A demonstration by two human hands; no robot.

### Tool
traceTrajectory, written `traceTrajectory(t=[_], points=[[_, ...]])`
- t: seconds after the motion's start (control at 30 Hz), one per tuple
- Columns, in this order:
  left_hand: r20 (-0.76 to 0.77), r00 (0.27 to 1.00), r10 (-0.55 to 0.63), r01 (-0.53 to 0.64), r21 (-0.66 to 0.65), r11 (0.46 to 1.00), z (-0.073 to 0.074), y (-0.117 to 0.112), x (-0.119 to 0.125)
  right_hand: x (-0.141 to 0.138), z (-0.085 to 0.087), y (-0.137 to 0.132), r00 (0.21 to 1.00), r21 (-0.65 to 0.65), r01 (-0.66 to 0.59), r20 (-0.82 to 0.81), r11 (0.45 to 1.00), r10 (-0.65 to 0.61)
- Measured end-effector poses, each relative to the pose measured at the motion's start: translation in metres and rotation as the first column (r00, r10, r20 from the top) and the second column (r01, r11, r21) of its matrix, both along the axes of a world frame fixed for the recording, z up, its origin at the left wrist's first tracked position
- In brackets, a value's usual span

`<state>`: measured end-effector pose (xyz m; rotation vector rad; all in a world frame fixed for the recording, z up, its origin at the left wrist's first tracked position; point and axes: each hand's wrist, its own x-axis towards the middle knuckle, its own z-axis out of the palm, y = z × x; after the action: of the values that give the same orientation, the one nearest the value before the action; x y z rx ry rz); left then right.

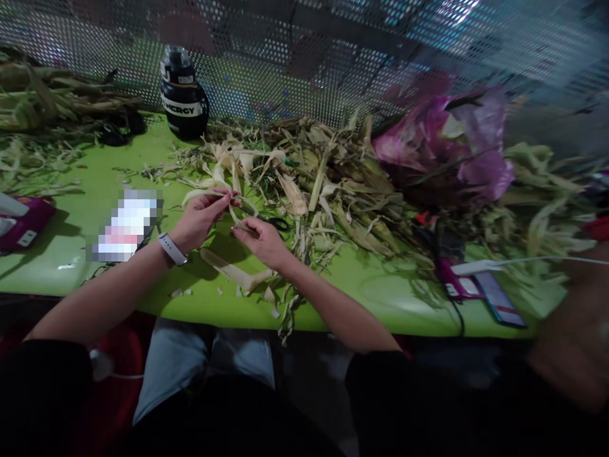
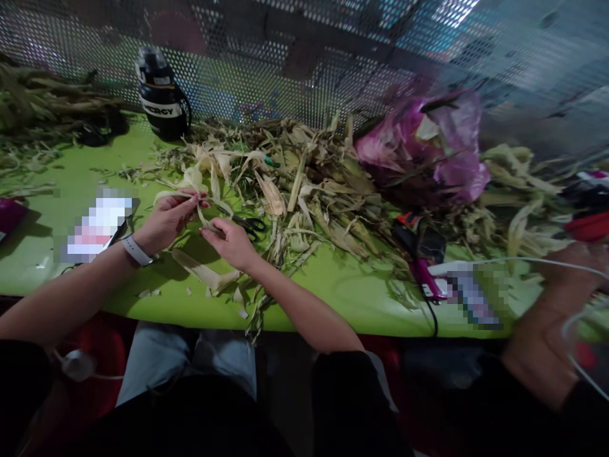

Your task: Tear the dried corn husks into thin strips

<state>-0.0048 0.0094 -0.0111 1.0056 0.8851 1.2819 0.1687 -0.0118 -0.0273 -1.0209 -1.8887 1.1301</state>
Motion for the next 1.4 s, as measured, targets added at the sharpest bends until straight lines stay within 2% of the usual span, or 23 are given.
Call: traceTrajectory(t=[0.07,0.13,0.17,0.23,0.3,0.37,0.43,0.53,0.8,1.03,1.17,1.33,1.4], points=[[-0.046,0.999,0.025,-0.026,-0.022,0.999,0.000,0.002,-0.002,0.002,0.006,-0.002,0.999,0.037,-0.021,0.043,0.999,0.020],[-0.040,0.999,0.026,-0.029,-0.068,0.997,0.003,0.002,-0.004,0.004,0.011,-0.003,0.996,0.157,0.026,0.080,0.987,-0.039],[-0.026,1.000,0.017,-0.019,-0.095,0.995,0.005,0.002,-0.004,0.004,0.013,-0.002,0.992,0.252,0.076,0.080,0.965,-0.099],[-0.006,1.000,-0.024,0.023,-0.148,0.989,0.008,0.001,-0.005,0.006,0.015,0.000,0.976,0.428,0.174,0.042,0.887,-0.212],[0.001,0.996,-0.092,0.091,-0.178,0.980,0.010,-0.001,-0.004,0.008,0.015,0.003,0.967,0.500,0.223,-0.008,0.837,-0.253],[-0.007,0.983,-0.182,0.178,-0.165,0.970,0.010,-0.002,-0.004,0.010,0.012,0.005,0.970,0.444,0.231,-0.034,0.865,-0.241],[-0.027,0.965,-0.261,0.256,-0.123,0.959,0.009,-0.003,-0.004,0.010,0.009,0.005,0.974,0.311,0.225,-0.042,0.924,-0.223],[-0.046,0.953,-0.299,0.295,-0.074,0.953,0.008,-0.004,-0.004,0.007,0.007,0.002,0.972,0.158,0.236,-0.040,0.959,-0.233],[-0.114,0.963,-0.243,0.245,0.009,0.969,0.011,-0.006,-0.004,0.006,0.016,-0.002,0.954,0.174,0.296,-0.089,0.939,-0.285],[-0.191,0.943,-0.273,0.286,0.046,0.957,0.009,-0.005,-0.007,0.009,0.015,0.003,0.943,0.162,0.332,-0.093,0.929,-0.320],[-0.236,0.944,-0.230,0.256,0.087,0.963,0.010,-0.007,-0.006,0.009,0.013,0.004,0.939,0.156,0.344,-0.084,0.926,-0.335],[-0.270,0.920,-0.285,0.304,0.031,0.952,0.011,-0.009,-0.003,0.009,0.012,0.004,0.928,0.154,0.373,-0.075,0.915,-0.365],[-0.261,0.924,-0.279,0.295,0.025,0.955,0.009,-0.008,-0.004,0.008,0.009,0.005,0.928,0.116,0.372,-0.085,0.921,-0.364]])
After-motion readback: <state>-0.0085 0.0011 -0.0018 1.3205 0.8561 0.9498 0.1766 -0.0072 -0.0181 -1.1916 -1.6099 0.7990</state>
